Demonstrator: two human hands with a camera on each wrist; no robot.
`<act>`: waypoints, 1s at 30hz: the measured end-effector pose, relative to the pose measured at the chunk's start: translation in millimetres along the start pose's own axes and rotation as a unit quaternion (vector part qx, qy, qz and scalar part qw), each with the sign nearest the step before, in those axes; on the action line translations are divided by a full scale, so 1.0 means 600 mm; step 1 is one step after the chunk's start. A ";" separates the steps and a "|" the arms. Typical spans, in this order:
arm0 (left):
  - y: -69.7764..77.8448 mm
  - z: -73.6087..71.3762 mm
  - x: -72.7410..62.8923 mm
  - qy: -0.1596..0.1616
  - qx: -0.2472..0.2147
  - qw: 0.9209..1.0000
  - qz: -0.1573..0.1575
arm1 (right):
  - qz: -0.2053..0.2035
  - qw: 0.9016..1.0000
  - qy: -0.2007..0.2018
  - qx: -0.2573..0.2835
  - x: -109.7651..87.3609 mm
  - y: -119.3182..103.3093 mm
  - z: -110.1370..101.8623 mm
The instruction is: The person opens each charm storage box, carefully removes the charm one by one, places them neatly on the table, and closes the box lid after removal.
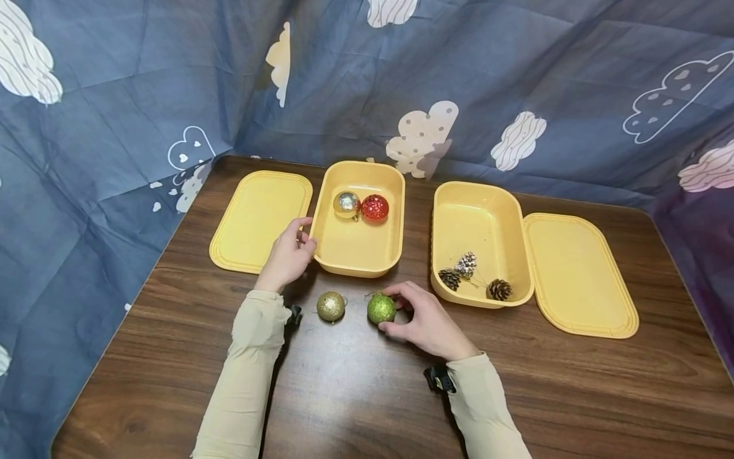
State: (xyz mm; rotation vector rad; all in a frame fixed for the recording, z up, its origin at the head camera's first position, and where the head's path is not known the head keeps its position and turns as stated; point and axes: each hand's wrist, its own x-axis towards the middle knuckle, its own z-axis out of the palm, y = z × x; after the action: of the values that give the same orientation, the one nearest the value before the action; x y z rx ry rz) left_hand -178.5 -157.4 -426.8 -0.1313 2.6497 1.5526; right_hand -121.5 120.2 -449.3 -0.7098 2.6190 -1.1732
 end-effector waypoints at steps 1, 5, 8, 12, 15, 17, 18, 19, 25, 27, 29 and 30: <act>0.000 0.000 0.000 0.000 0.000 1.000 0.000 | 0.002 1.000 0.000 -0.002 0.000 0.000 0.000; 0.000 0.000 0.000 0.001 -0.001 1.000 0.002 | 0.006 1.000 -0.002 -0.013 0.000 -0.003 0.000; 0.000 -0.001 0.000 0.002 0.000 1.000 0.004 | 0.009 1.000 -0.008 -0.016 -0.001 -0.008 -0.001; 0.000 -0.001 0.001 0.001 0.000 1.000 0.005 | 0.014 1.000 -0.018 -0.018 -0.002 -0.013 0.000; -0.001 0.000 0.001 0.000 -0.001 1.000 0.004 | 0.015 0.999 -0.023 -0.026 -0.002 -0.014 0.001; -0.001 0.000 0.001 0.000 -0.001 1.000 0.004 | 0.014 0.999 -0.024 -0.031 -0.003 -0.014 0.002; -0.001 0.000 0.001 -0.001 -0.001 1.000 0.003 | 0.013 0.999 -0.024 -0.033 -0.003 -0.014 0.002; -0.001 0.000 0.001 -0.001 -0.001 1.000 0.003 | 0.012 0.999 -0.024 -0.034 -0.002 -0.015 0.003; 0.000 0.000 0.000 -0.002 -0.001 1.000 0.002 | 0.010 0.999 -0.019 -0.038 -0.002 -0.015 0.004; 0.001 0.000 0.000 -0.002 0.001 1.000 0.003 | 0.010 0.999 -0.018 -0.037 -0.001 -0.016 0.004; 0.001 0.000 0.000 -0.001 0.003 1.000 0.004 | 0.013 0.999 -0.018 -0.035 -0.001 -0.016 0.004; 0.001 0.000 0.000 -0.001 0.005 1.000 0.004 | 0.014 0.999 -0.019 -0.034 -0.001 -0.016 0.003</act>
State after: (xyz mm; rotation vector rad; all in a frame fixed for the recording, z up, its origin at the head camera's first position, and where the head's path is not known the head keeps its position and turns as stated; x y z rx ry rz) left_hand -178.4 -157.2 -426.2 -0.1184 2.6585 1.5419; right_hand -117.1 113.7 -443.7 -0.6991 2.6390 -1.0565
